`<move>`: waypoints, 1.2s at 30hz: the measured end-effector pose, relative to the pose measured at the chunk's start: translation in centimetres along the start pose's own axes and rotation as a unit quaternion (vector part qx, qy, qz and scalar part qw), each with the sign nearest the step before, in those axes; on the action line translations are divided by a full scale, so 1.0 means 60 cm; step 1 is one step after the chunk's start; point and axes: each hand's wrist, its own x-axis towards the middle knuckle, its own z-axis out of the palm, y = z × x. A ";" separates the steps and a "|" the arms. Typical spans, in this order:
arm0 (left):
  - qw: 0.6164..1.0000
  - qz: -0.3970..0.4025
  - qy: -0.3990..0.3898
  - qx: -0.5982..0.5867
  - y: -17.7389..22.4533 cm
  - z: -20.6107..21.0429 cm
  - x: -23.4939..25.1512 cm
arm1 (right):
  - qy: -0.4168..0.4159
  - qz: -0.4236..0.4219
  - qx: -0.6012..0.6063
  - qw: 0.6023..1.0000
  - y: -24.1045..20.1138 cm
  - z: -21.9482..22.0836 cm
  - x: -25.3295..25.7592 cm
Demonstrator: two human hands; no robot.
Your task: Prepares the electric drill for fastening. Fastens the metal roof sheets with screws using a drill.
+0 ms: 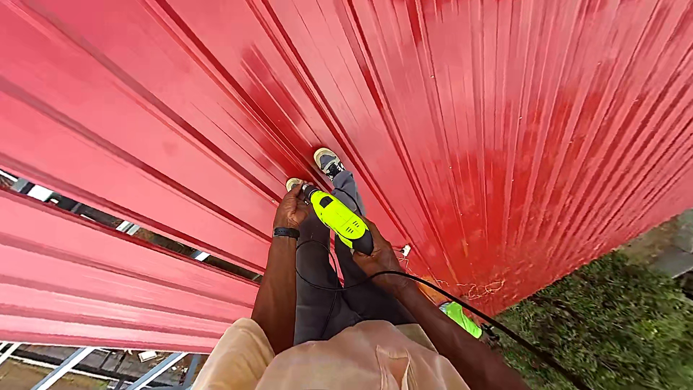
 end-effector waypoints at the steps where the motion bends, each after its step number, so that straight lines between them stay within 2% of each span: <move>1: 1.000 0.001 -0.006 0.003 0.001 0.003 0.006 | -0.001 -0.001 0.002 1.000 0.000 0.001 0.004; 4: 1.000 0.011 -0.015 0.011 0.004 0.021 0.020 | -0.008 -0.027 -0.064 0.998 0.006 -0.002 0.022; 6: 0.999 0.027 0.008 0.020 0.006 0.034 0.025 | -0.016 -0.058 -0.103 0.993 0.020 -0.005 0.037; 10: 0.997 0.032 0.042 0.057 0.005 0.054 0.059 | -0.037 -0.059 -0.110 0.991 0.056 -0.003 0.076; 13: 0.993 0.024 0.056 0.101 -0.022 0.062 0.114 | -0.035 -0.026 -0.103 0.994 0.101 0.008 0.099; 17: 0.989 0.001 0.063 0.135 -0.079 0.081 0.224 | 0.019 -0.003 -0.124 0.992 0.170 0.014 0.133; 21: 0.981 -0.034 0.075 0.175 -0.141 0.095 0.330 | 0.050 0.058 -0.072 0.994 0.234 0.002 0.176; 26: 0.968 -0.038 0.105 0.225 -0.198 0.113 0.450 | 0.103 0.091 0.023 0.990 0.310 -0.012 0.245; 30: 0.954 -0.015 0.111 0.278 -0.221 0.130 0.522 | 0.125 0.101 0.060 0.985 0.351 -0.015 0.300; 33: 0.948 -0.028 0.106 0.297 -0.227 0.146 0.564 | 0.127 0.116 0.086 0.981 0.371 -0.019 0.336; 36: 0.946 -0.032 0.134 0.294 -0.232 0.162 0.597 | 0.128 0.128 0.109 0.977 0.387 -0.021 0.371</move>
